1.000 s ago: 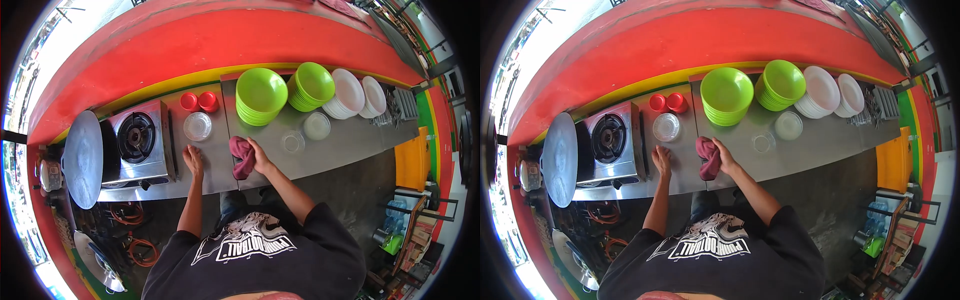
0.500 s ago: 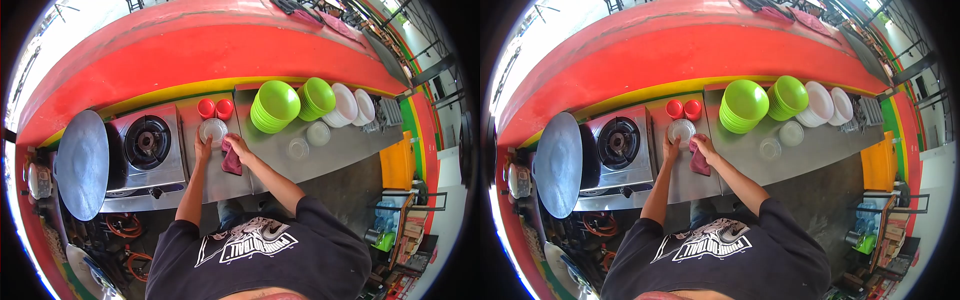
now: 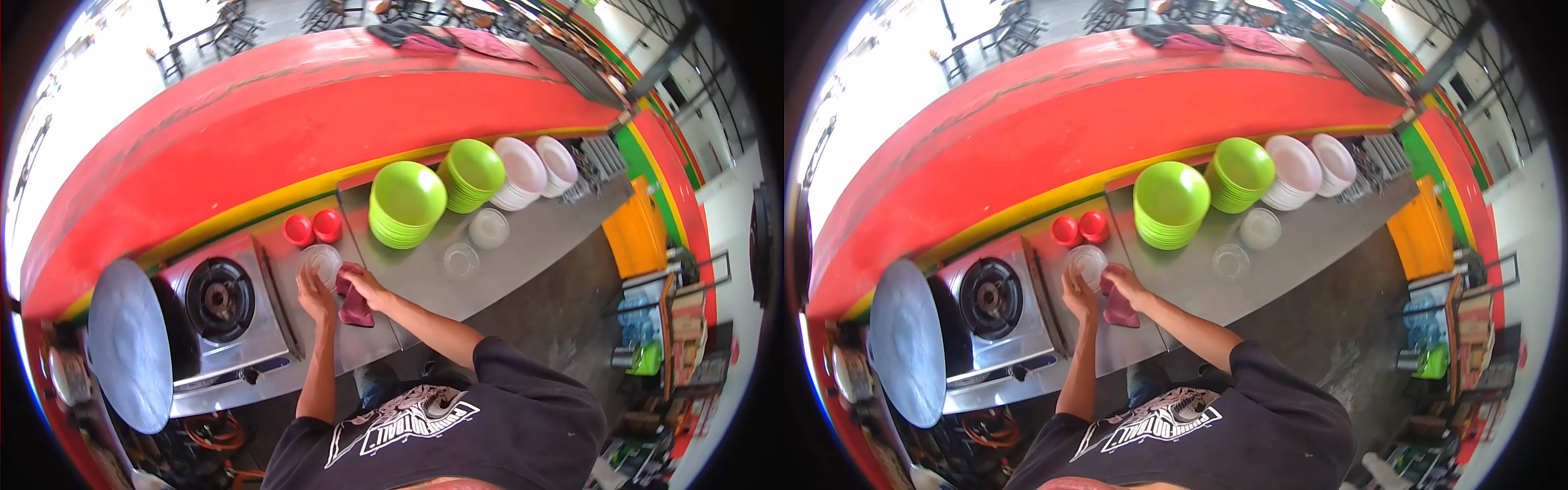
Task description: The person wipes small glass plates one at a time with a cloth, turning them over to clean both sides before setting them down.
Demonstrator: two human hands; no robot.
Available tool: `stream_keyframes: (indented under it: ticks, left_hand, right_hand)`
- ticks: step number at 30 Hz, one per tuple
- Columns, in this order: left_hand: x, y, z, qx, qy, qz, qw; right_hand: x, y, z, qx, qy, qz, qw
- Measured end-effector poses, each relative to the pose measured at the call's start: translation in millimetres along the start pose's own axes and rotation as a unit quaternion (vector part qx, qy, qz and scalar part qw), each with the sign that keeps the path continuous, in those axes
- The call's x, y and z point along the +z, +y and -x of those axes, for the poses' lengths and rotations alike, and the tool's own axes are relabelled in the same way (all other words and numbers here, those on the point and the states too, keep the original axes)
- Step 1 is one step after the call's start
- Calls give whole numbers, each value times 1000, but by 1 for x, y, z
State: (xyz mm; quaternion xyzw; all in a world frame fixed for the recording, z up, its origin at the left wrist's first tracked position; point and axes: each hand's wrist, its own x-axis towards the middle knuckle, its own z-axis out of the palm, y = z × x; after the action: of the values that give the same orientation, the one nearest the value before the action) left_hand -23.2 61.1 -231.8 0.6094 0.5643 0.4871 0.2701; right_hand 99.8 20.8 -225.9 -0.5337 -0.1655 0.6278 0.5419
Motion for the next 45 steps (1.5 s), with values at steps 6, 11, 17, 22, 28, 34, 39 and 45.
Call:
stream_keyframes:
  ticks: [6,11,17,22,28,34,39,45]
  left_hand:
    - [9,51,16,-28,-38,149,988]
    - [31,98,57,-25,-163,249,954]
    - [72,163,132,-116,-375,451,801]
    - [102,225,190,-121,-483,622,605]
    - [130,235,231,-270,-435,657,553]
    - [115,265,221,-326,-388,624,595]
    - [105,282,219,-279,-460,645,543]
    - [94,256,197,-321,-420,715,457]
  right_hand:
    - [-34,-8,29,39,-28,-104,993]
    - [-91,-17,80,10,13,-82,996]
    - [-193,-45,155,-21,29,-66,997]
    - [-251,-73,223,6,-8,-30,1000]
    - [-292,-106,281,-30,-11,143,989]
    - [-265,-176,333,-293,-48,274,915]
    - [-219,-147,293,-513,39,434,740]
    - [-204,-125,283,-509,184,473,695]
